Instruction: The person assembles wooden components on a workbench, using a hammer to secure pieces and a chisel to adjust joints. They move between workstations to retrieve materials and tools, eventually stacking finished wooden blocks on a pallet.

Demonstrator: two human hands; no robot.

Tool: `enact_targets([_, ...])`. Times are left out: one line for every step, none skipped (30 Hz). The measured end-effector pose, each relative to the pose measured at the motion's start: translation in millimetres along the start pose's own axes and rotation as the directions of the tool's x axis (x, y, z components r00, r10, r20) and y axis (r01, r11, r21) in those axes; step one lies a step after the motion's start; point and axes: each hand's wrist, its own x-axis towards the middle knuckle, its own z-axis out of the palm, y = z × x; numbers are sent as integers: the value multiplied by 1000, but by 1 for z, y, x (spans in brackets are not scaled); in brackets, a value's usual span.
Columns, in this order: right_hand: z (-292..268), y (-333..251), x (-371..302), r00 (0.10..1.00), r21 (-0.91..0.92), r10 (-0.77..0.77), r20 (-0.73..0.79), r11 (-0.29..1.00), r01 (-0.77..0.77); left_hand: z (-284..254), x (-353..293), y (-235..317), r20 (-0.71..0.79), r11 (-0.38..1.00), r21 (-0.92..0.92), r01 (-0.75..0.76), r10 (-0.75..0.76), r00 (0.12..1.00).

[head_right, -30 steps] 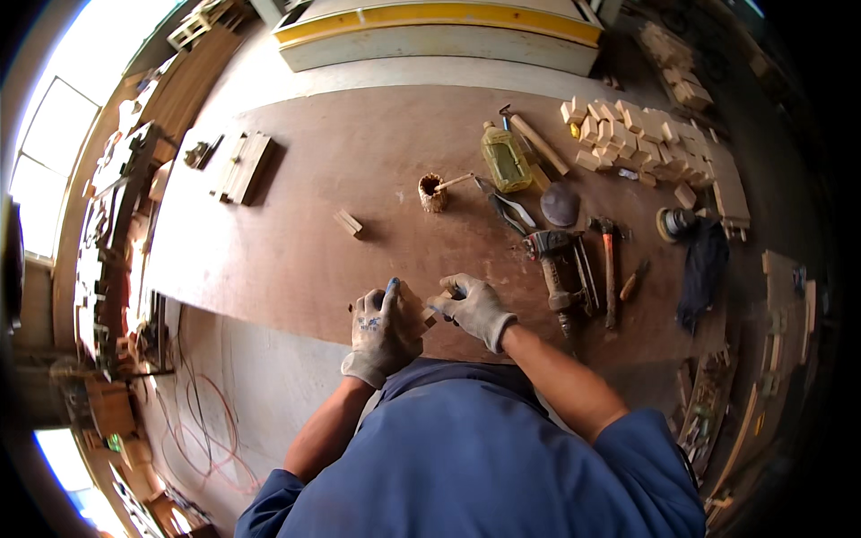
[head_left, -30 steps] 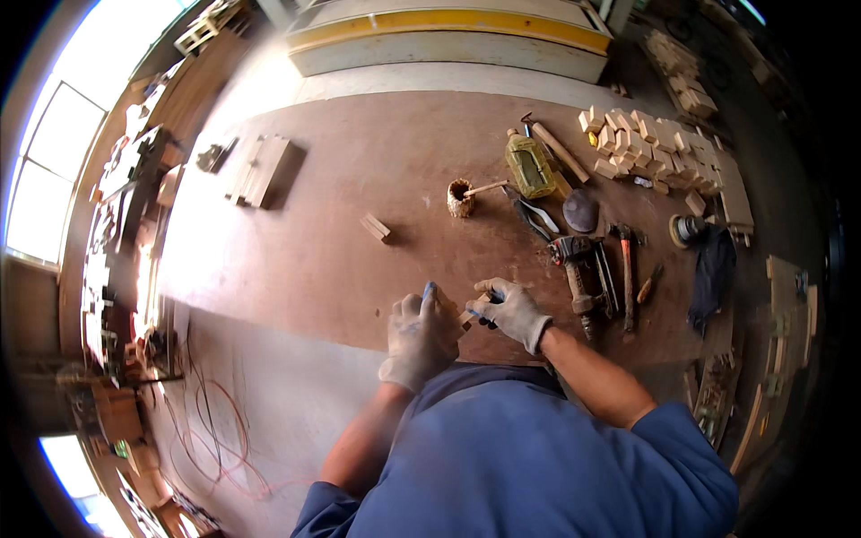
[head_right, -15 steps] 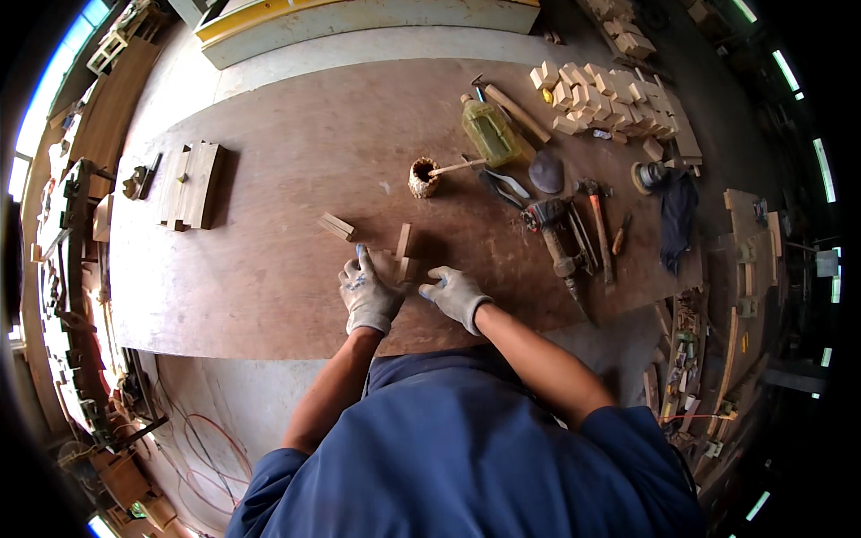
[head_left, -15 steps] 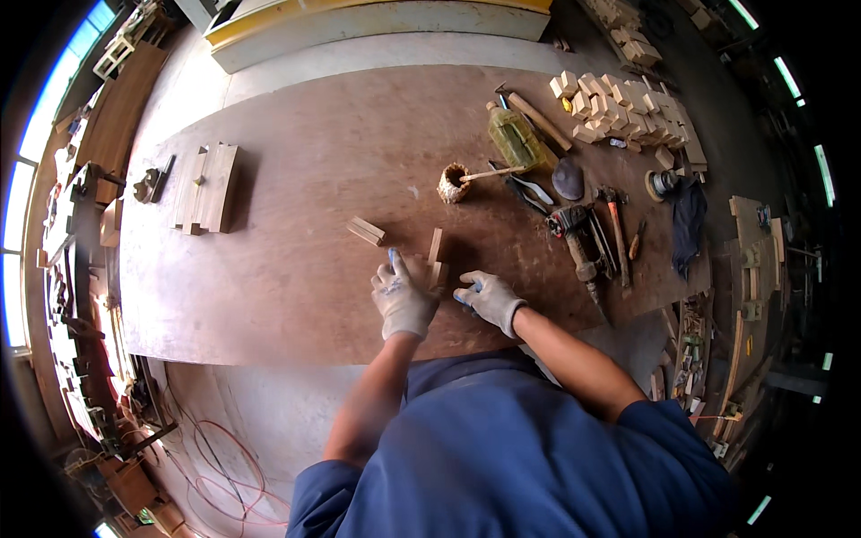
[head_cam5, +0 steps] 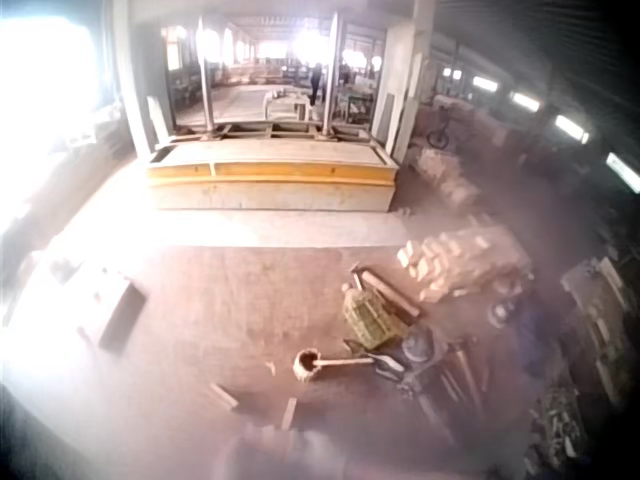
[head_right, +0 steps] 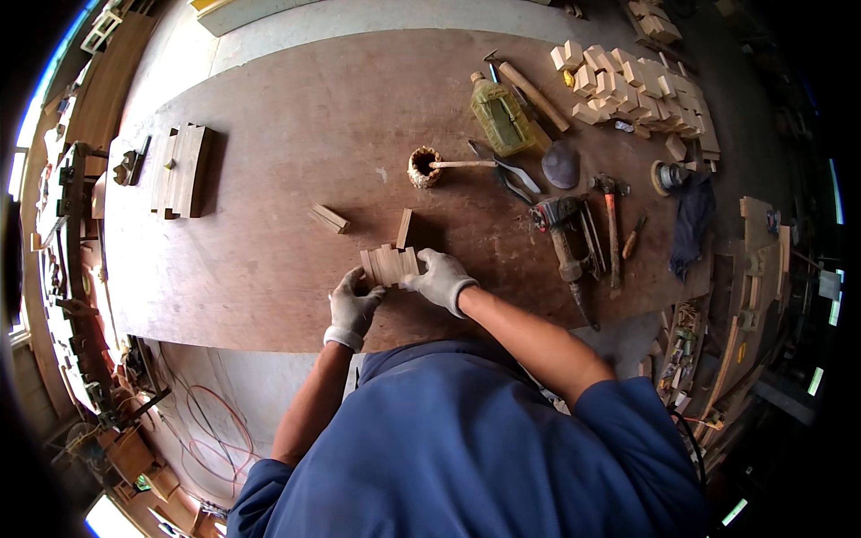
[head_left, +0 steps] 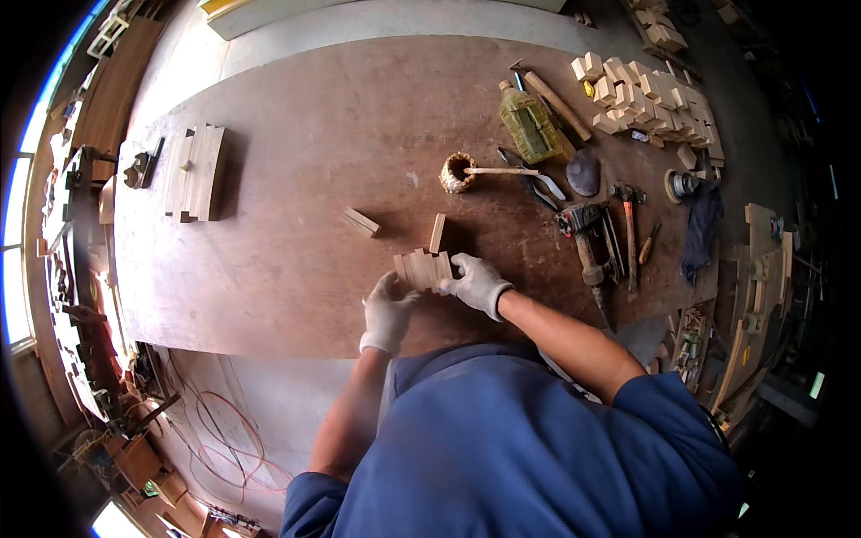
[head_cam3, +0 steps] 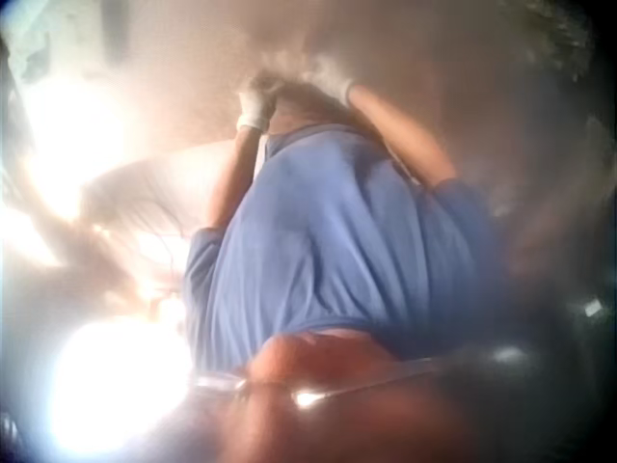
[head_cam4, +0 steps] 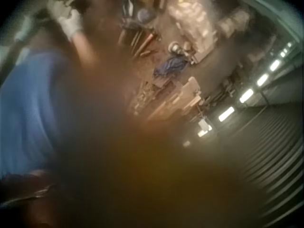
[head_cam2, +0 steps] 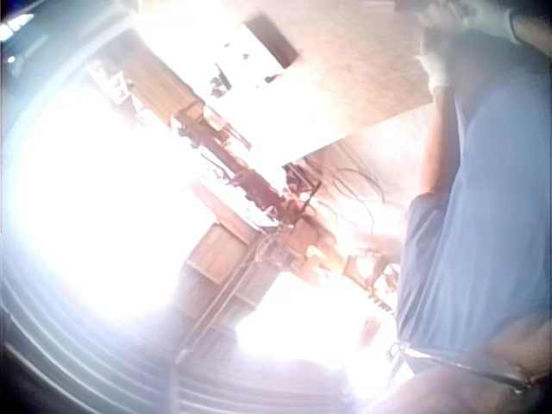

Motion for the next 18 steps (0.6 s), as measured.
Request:
enact_targets([-6, -1, 1, 1000, -35, 1, -7, 999, -1, 3, -3, -1, 28, 1000, -26, 15, -15, 1000])
enact_targets([-11, -1, 2, 1000, -70, 2, -15, 998, -3, 9, -2, -12, 38, 998, -58, 8, -6, 999])
enact_targets([-16, 0, 4, 1000, -105, 2, -24, 994, -5, 12, -2, -13, 48, 997, -70, 14, -11, 999])
enact_targets([-17, 2, 3, 998, -136, -37, -53, 990, 30, 14, -1, -14, 59, 996, -82, 20, -15, 998])
enact_targets([-19, 1, 4, 998, -171, -50, -31, 984, 44, 16, -1, -15, 69, 995, -93, 26, -20, 997])
enact_targets([-25, -6, 2, 998, -204, -60, -4, 977, 58, 15, -4, -7, 61, 997, -72, 27, -23, 998])
enact_targets([-27, -10, 1, 997, -235, -70, 14, 969, 71, 11, -6, 13, 55, 999, -50, 20, -17, 998])
enact_targets([-22, -8, 2, 997, -270, -72, -12, 961, 66, 10, -6, 25, 50, 1000, -28, 13, -12, 999])
enact_targets([-15, -8, 1, 996, -308, -81, -38, 949, 65, 13, -3, 23, 33, 999, -27, 23, -22, 999])
enact_targets([-10, -8, 1, 994, -345, -91, -63, 937, 64, 16, 0, 19, 16, 999, -25, 33, -33, 999])
enact_targets([-8, -8, 1, 995, -351, -86, -60, 934, 59, 19, 1, 16, 0, 999, -23, 44, -44, 999])
enact_targets([-9, -10, 0, 995, -357, -80, -58, 933, 54, 18, 3, 16, 4, 998, -41, 44, -44, 999])
enact_targets([-9, -12, 0, 996, -362, -74, -57, 931, 49, 18, 3, 17, 9, 997, -58, 45, -44, 999])
enact_targets([-7, -9, 1, 995, -362, -78, -68, 931, 48, 17, 4, 17, 14, 996, -75, 46, -45, 999])
enact_targets([-5, -6, 3, 993, -363, -85, -79, 931, 51, 18, 4, 10, 31, 978, -200, 64, -59, 998])
enact_targets([-3, -5, 3, 992, -362, -93, -88, 931, 55, 20, 5, 0, 49, 944, -320, 84, -72, 996])
enact_targets([-3, -5, 3, 992, -360, -93, -85, 931, 56, 22, 5, -11, 67, 895, -435, 104, -82, 994])
enact_targets([-4, -6, 2, 993, -355, -90, -83, 933, 55, 18, 4, -12, 101, 866, -477, 148, -113, 988])
